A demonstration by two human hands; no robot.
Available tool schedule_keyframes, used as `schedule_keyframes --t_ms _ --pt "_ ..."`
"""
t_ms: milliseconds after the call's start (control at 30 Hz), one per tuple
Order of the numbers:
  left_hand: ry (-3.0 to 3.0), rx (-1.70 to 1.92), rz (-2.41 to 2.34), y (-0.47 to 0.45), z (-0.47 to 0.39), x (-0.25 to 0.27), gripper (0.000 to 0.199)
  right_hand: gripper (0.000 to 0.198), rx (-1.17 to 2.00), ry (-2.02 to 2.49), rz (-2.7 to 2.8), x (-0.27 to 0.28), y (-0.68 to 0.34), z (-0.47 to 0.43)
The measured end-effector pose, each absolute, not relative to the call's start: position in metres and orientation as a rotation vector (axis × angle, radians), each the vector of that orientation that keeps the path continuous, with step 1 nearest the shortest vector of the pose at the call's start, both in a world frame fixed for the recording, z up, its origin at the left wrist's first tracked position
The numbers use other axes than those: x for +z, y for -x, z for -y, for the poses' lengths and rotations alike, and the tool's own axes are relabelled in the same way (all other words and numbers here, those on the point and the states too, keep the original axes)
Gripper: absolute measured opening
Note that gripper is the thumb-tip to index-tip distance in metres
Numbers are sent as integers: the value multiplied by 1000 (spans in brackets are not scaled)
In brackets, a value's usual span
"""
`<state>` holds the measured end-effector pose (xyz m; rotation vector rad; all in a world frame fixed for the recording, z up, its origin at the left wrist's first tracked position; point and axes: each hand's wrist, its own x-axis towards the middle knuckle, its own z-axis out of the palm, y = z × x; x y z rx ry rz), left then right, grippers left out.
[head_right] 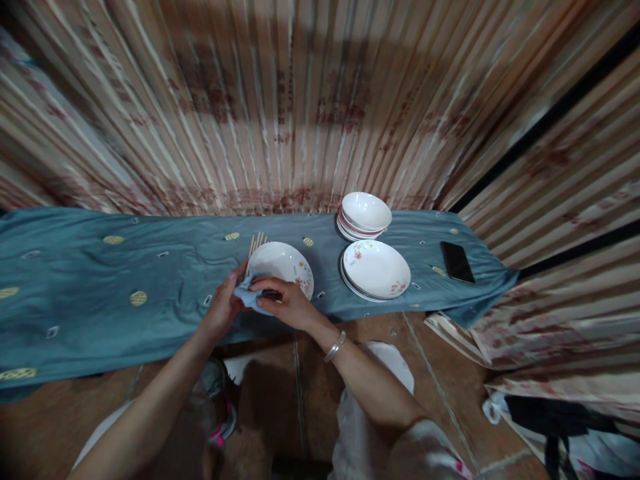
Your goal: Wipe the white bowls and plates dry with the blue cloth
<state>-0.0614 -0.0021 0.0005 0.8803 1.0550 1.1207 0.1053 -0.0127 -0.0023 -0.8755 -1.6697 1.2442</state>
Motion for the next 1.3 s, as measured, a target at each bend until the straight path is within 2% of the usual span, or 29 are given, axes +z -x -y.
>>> schedule_keyframes --t_ms 133,267,400,700,967,1300 --pt "-939 1172 -1148 67 2 -8 75 21 1286 900 1789 1 -113 19" --pt "-951 1154 -1167 69 2 -9 72 31 1234 996 2000 5 -128 24" --pt "-949 1124 -1163 68 4 -1 68 36 1019 1152 2239 1 -146 26" --pt "-994 1086 -1184 65 5 7 74 34 407 1442 2413 -22 -167 13" --pt "-1041 1075 -1192 60 5 16 80 40 175 1526 2336 -27 -166 -6" --pt "-1032 1093 -1148 59 5 14 81 55 187 1409 2030 -34 -160 -36"
